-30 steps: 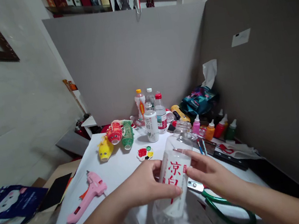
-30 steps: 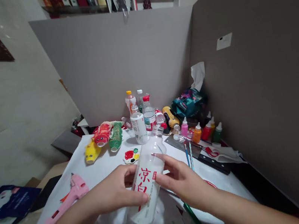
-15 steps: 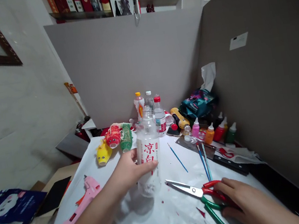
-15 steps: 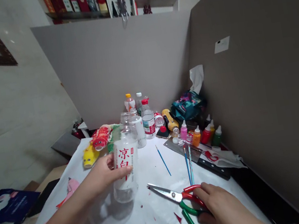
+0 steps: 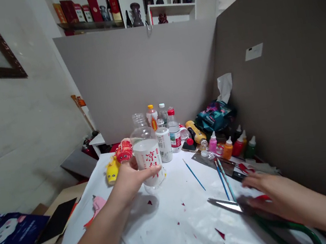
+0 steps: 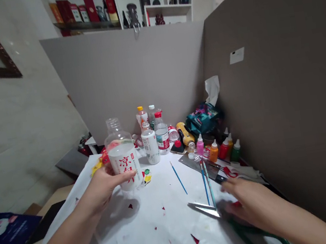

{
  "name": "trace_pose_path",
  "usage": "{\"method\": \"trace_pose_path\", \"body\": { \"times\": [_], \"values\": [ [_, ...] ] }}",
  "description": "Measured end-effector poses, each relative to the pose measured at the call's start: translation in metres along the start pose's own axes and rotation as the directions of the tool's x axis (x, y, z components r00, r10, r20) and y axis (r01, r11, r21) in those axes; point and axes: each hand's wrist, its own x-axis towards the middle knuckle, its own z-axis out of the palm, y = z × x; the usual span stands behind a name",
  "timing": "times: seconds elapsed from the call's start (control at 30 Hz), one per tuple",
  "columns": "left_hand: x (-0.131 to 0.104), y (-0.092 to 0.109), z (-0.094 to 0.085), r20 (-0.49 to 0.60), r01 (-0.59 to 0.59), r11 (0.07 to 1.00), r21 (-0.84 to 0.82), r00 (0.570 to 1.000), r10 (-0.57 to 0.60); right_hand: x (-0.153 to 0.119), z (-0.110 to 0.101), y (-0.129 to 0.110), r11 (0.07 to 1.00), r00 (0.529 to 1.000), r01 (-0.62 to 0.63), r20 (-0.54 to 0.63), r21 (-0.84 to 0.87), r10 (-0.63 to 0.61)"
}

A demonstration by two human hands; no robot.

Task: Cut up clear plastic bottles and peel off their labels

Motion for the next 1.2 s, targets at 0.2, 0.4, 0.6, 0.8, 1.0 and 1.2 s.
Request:
{"method": "trace_pose_path", "body": {
  "times": [0.2,0.4,0.6,0.8,1.0,1.2],
  "values": [
    [0.003,-0.006,0.004,-0.046,-0.006,0.999,-0.042,0.999,0.004,0.133,-0.01,-0.084,0.888,0.939,0.305,-0.262,0.345,-0.222],
    [0.011,-0.023,-0.001,-0.096,-0.015,0.999,-0.037,0.995,0.011,0.24,0.014,-0.134,0.863,0.902,0.323,-0.402,0.389,-0.156],
    [0.017,-0.03,-0.006,-0.074,-0.013,0.998,-0.055,0.997,0.009,0.259,0.036,-0.145,0.816,0.917,0.278,-0.393,0.507,-0.068],
    [0.011,-0.029,-0.003,-0.025,-0.013,0.997,-0.076,1.0,0.011,0.221,0.019,-0.137,0.656,0.92,0.358,-0.37,0.665,-0.127],
    [-0.005,-0.036,0.015,0.207,0.009,0.999,-0.047,0.978,0.001,0.135,-0.013,-0.117,0.541,0.917,0.399,-0.306,0.741,-0.258],
    [-0.009,-0.048,0.03,0.276,0.023,0.999,0.046,0.96,-0.035,0.094,-0.01,-0.1,0.557,0.947,0.319,-0.234,0.767,-0.22]
  ]
}}
